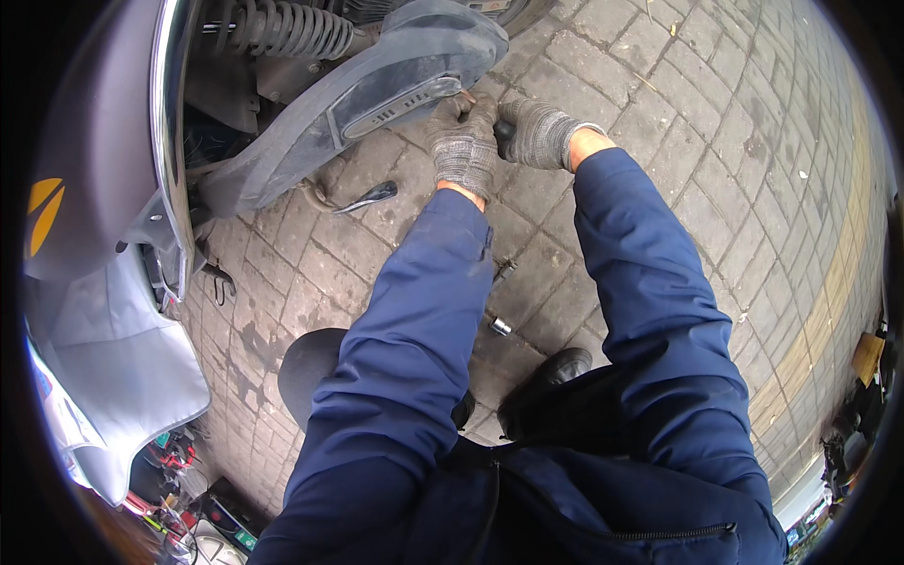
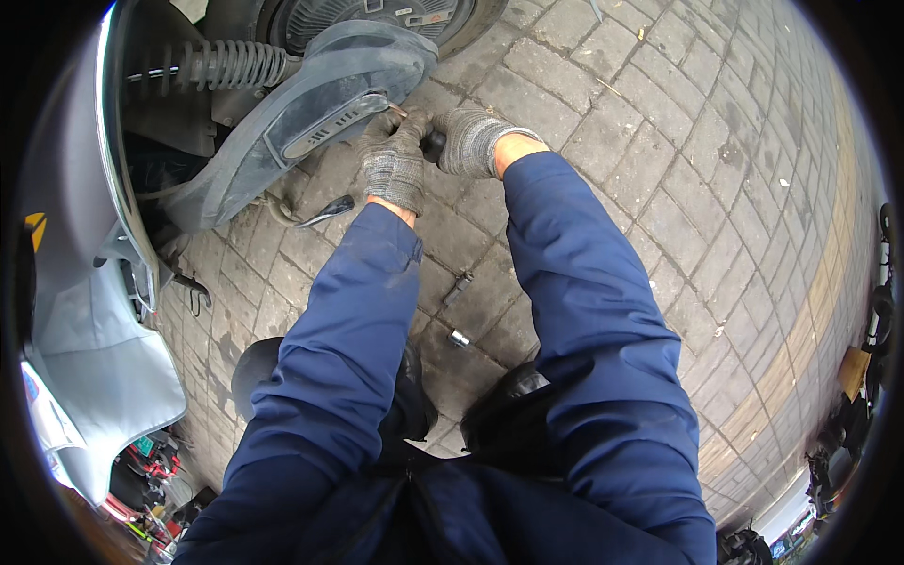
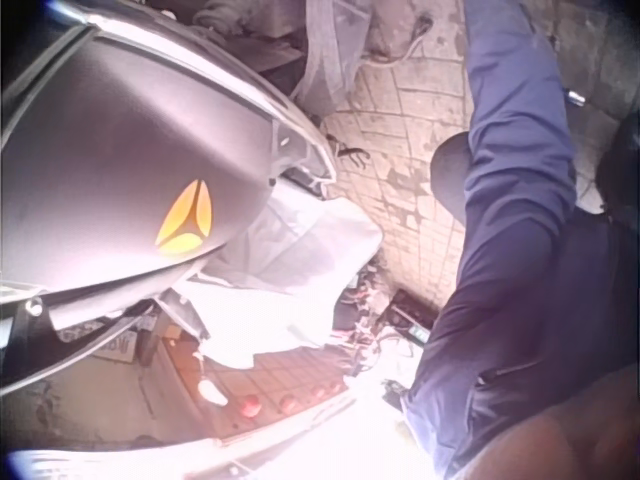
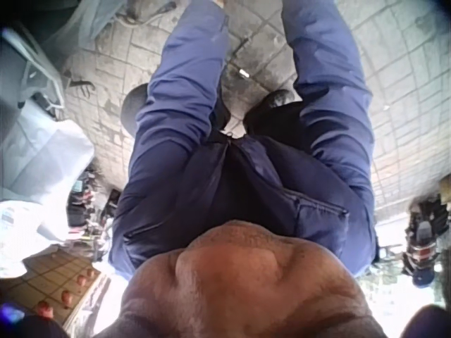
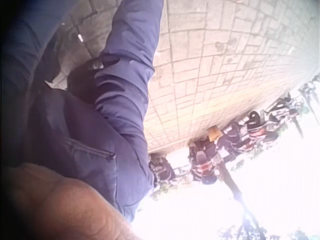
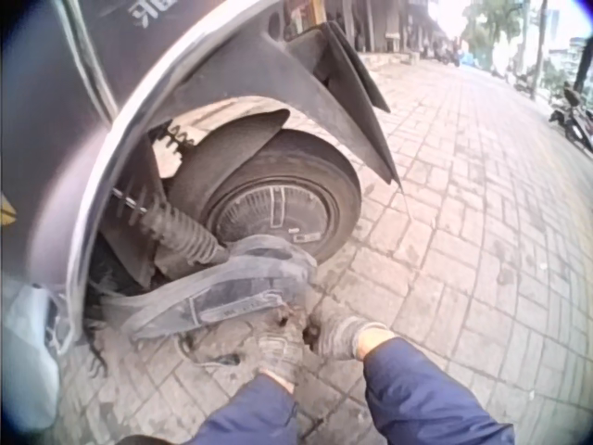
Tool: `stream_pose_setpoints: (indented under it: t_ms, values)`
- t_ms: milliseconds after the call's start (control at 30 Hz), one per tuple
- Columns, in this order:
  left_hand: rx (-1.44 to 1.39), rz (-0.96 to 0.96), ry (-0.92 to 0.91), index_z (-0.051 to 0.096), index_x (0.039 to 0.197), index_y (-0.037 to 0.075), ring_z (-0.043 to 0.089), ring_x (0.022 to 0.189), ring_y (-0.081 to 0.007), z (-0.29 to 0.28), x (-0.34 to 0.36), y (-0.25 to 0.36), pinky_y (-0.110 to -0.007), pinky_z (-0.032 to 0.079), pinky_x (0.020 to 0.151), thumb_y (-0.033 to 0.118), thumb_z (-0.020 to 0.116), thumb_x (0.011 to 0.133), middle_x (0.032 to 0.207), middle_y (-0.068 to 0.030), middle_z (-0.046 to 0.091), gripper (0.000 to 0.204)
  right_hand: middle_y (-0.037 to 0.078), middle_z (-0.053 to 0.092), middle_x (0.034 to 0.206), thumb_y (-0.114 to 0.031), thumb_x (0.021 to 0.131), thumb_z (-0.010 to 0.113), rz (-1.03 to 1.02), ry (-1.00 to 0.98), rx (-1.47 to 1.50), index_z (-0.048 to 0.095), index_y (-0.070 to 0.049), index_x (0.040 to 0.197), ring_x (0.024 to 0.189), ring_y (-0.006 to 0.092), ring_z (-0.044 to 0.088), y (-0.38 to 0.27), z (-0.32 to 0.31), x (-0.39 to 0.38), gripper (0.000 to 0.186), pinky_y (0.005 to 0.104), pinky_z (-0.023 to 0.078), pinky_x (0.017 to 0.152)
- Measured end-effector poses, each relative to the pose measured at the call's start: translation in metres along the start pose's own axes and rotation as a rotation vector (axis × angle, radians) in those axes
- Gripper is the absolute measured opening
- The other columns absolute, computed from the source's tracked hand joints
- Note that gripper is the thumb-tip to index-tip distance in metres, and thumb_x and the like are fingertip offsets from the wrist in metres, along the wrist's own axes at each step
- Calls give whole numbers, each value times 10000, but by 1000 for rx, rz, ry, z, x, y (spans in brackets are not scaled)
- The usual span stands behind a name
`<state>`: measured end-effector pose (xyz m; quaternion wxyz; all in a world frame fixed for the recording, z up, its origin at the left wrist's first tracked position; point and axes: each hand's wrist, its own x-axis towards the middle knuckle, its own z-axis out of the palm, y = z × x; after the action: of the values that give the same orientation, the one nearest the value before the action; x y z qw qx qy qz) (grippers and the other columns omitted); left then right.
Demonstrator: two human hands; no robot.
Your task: The person works on the rear wheel area of a scooter, using a screwdriver to remove a plastic cover and then pliers to cut a zip tie. They retrieve pliers from a nearby tool rack and return to the scooter to complete the removal.
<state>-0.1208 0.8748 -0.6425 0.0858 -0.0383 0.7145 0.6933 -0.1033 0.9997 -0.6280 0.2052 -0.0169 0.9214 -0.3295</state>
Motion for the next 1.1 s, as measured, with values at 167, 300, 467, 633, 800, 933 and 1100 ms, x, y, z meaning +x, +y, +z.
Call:
stream_pose_setpoints:
  t_ms: [167, 300, 467, 633, 800, 933, 1100]
  values:
    - [-73, 21, -11, 617, 782, -4, 526, 570, -123, 2, -1, -3, -285, 439, 528, 86, 671, 811, 664, -41, 593, 108, 155, 672, 989, -209, 737, 627, -5, -24, 27, 649, -105, 1075, 943, 312, 633, 0, -2, -3, 355, 364, 499, 807]
    - [63, -280, -173, 620, 824, 25, 550, 574, -132, 9, -16, -11, -301, 463, 541, 96, 652, 824, 713, -47, 625, 78, 180, 670, 895, -274, 730, 702, 20, -250, -104, 654, -56, 1017, 832, 314, 633, 24, -6, -13, 363, 376, 491, 756]
    - [-97, -600, -128, 612, 922, 93, 601, 618, -148, 19, -58, -11, -283, 495, 530, 158, 615, 866, 743, -51, 649, 86, 157, 675, 911, -280, 726, 670, 224, -324, 168, 651, -64, 1072, 878, 285, 640, 35, 9, -64, 408, 378, 489, 788]
    - [-195, -617, -69, 595, 952, 68, 593, 621, -149, -3, -51, 32, -271, 498, 506, 162, 598, 887, 740, -48, 621, 114, 138, 660, 980, -251, 723, 774, 148, 178, 828, 628, -62, 1129, 916, 228, 629, 1, 22, -119, 470, 327, 497, 807]
    - [-160, -591, -198, 602, 983, 70, 589, 608, -137, -13, -67, 51, -257, 498, 484, 221, 626, 878, 735, -38, 614, 186, 97, 636, 1038, -94, 805, 712, 135, 345, 1197, 571, 10, 1125, 966, 170, 601, -39, 38, -137, 365, 295, 489, 841]
    - [187, -426, -163, 596, 963, 70, 591, 615, -123, -39, -64, 60, -247, 494, 481, 192, 646, 872, 770, -33, 624, 161, 86, 624, 1062, -2, 825, 646, 102, 430, 1447, 547, 16, 1143, 997, 165, 591, -51, 53, -145, 334, 268, 478, 847]
    - [929, 697, 138, 561, 1165, 64, 583, 952, -326, -86, -36, 125, -429, 459, 875, 209, 727, 763, 1125, -179, 562, 459, 68, 614, 1079, 71, 785, 577, 225, 530, 1170, 572, -30, 1130, 1040, 150, 575, -39, 54, -146, 359, 263, 463, 887]
